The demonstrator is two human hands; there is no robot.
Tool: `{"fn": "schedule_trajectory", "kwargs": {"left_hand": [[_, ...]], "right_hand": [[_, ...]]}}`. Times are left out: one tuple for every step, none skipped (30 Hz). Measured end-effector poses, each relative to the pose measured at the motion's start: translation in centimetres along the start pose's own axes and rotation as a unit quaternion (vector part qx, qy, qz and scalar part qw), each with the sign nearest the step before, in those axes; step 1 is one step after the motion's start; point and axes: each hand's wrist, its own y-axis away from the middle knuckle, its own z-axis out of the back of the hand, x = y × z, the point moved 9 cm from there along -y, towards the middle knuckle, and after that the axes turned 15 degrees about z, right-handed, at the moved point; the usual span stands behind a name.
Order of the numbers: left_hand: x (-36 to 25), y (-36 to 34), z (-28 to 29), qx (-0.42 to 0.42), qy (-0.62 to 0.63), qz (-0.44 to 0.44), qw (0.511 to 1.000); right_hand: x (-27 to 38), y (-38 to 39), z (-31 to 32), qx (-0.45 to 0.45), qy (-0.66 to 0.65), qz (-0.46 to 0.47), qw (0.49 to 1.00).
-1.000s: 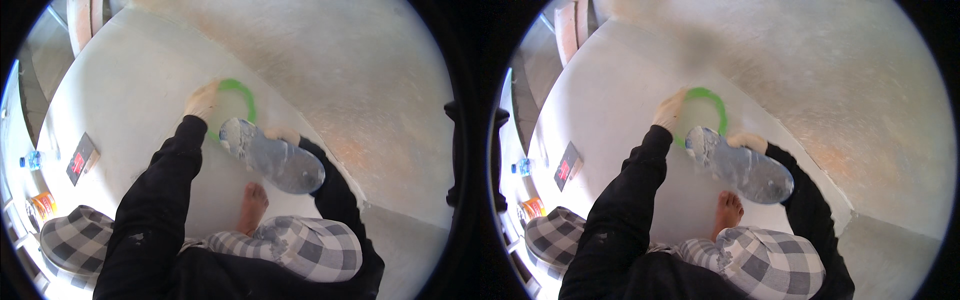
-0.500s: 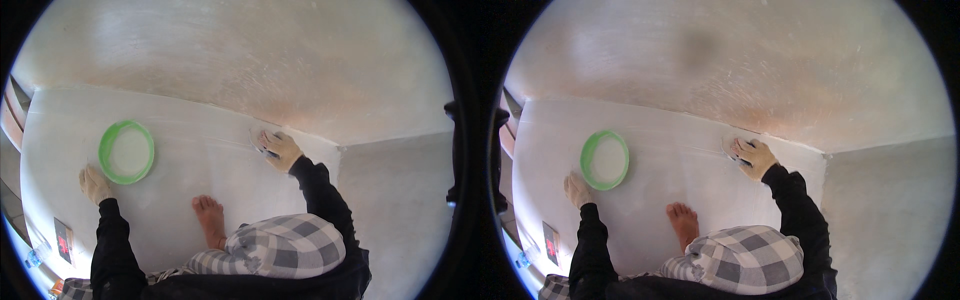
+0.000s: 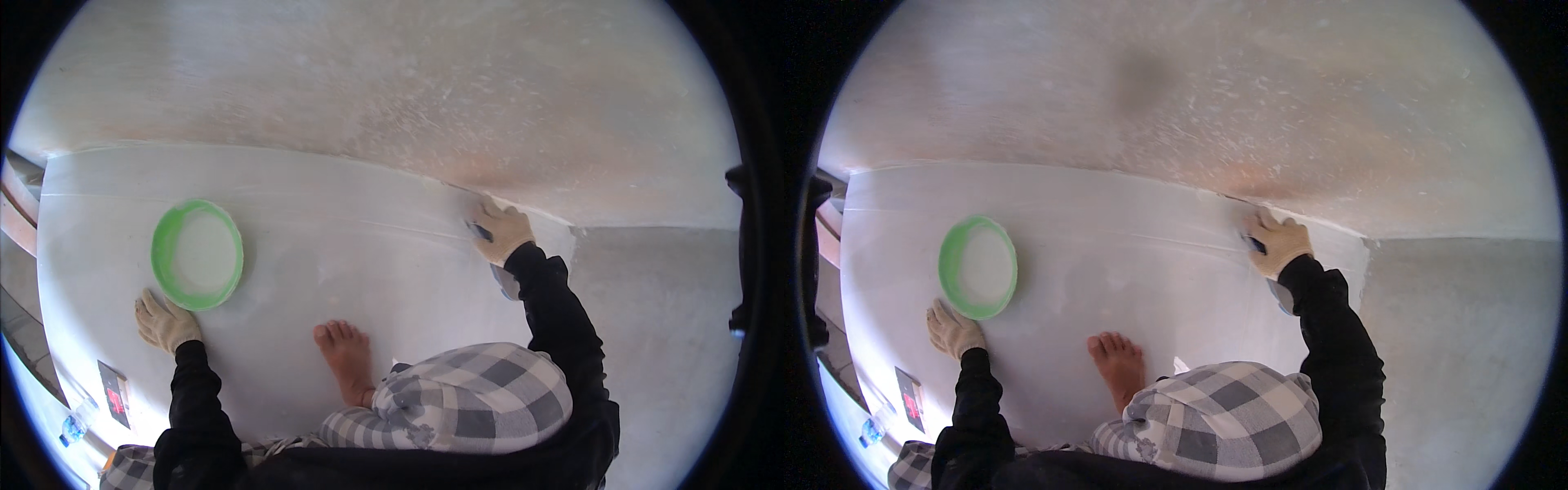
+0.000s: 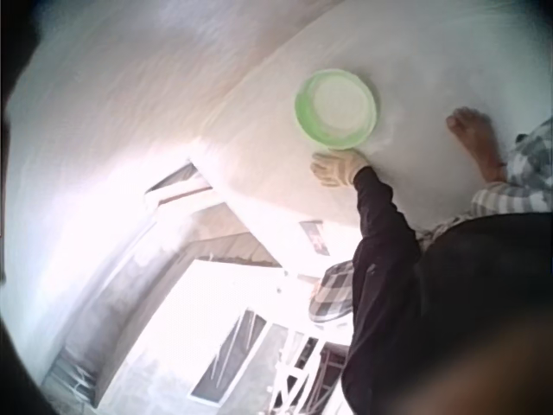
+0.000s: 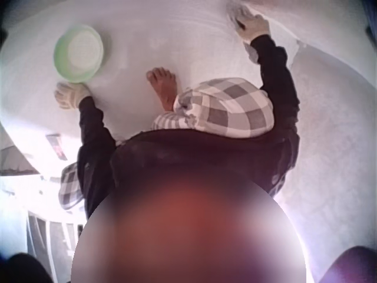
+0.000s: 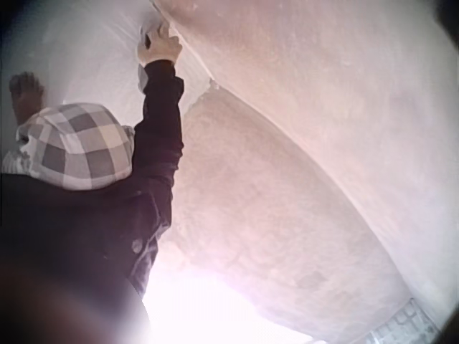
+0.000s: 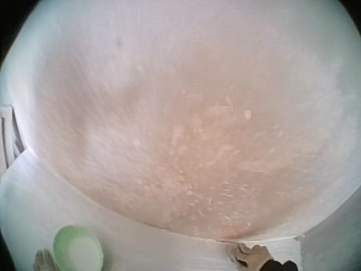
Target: The person scoops plaster from a green bowl with a trowel and applies it to the wall, smoothing the surface. The person repeatedly dips the trowel into the bowl and spreads plaster along the wall and corner.
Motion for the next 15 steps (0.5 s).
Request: {"fn": "schedule_trajectory", "kwargs": {"left_hand": [[0.2,-0.1,-0.4,0.009,0.001,-0.002,1.0],[0.0,-0.3,-0.3,0.002,0.006,-0.017,1.0],[0.2,-0.4,-0.6,0.014,0.0,-0.012,1.0],[0.1,-0.5,-0.5,0.008,-0.002,-0.016,1.0],[0.0,-0.5,-0.4,0.001,-0.003,-0.018,1.0],[0.0,-0.5,-0.4,0.001,-0.004,-0.019,1.0],[-0.1,-0.5,-0.3,-0.001,-0.004,-0.019,1.0],[0.0,-0.5,-0.3,-0.005,-0.015,-0.02,1.0],[0.0,-0.4,-0.4,-0.002,-0.011,-0.023,1.0],[0.1,-0.4,-0.6,0.0,-0.014,-0.022,1.0],[0.1,-0.4,-0.5,-0.012,-0.013,-0.031,0.999],[0.7,-0.7,-1.0,0.01,-0.002,-0.009,1.0],[1.0,-1.0,-1.1,0.017,0.014,0.002,1.0],[1.3,-1.4,-1.5,0.032,0.024,0.016,0.999],[1.4,-2.0,-1.6,0.041,0.074,0.032,0.996]], "right_hand": [[1.9,-0.8,1.2,-0.026,-0.008,0.044,0.999],[4.0,-1.9,2.1,-0.055,-0.018,0.085,0.995],[5.9,-3.5,2.6,-0.082,-0.004,0.114,0.99],[7.5,-5.2,3.1,-0.118,0.006,0.154,0.981],[7.9,-6.7,2.8,-0.121,0.005,0.157,0.98],[8.3,-7.7,3.0,-0.168,-0.009,0.191,0.967],[7.0,-8.8,1.7,-0.13,-0.008,0.148,0.98],[6.1,-8.8,0.5,-0.11,0.001,0.137,0.984],[4.9,-8.4,-0.1,-0.118,0.008,0.138,0.983],[3.5,-8.0,-1.0,-0.097,0.021,0.127,0.987],[2.1,-6.9,-1.9,-0.079,0.011,0.11,0.991],[0.5,-6.0,-3.1,-0.024,0.006,0.076,0.997],[-1.1,-4.7,-4.2,0.035,-0.001,0.044,0.998],[-2.8,-3.4,-4.8,0.09,-0.005,0.005,0.996],[-4.1,-2.1,-4.9,0.124,-0.021,-0.018,0.992]]}}
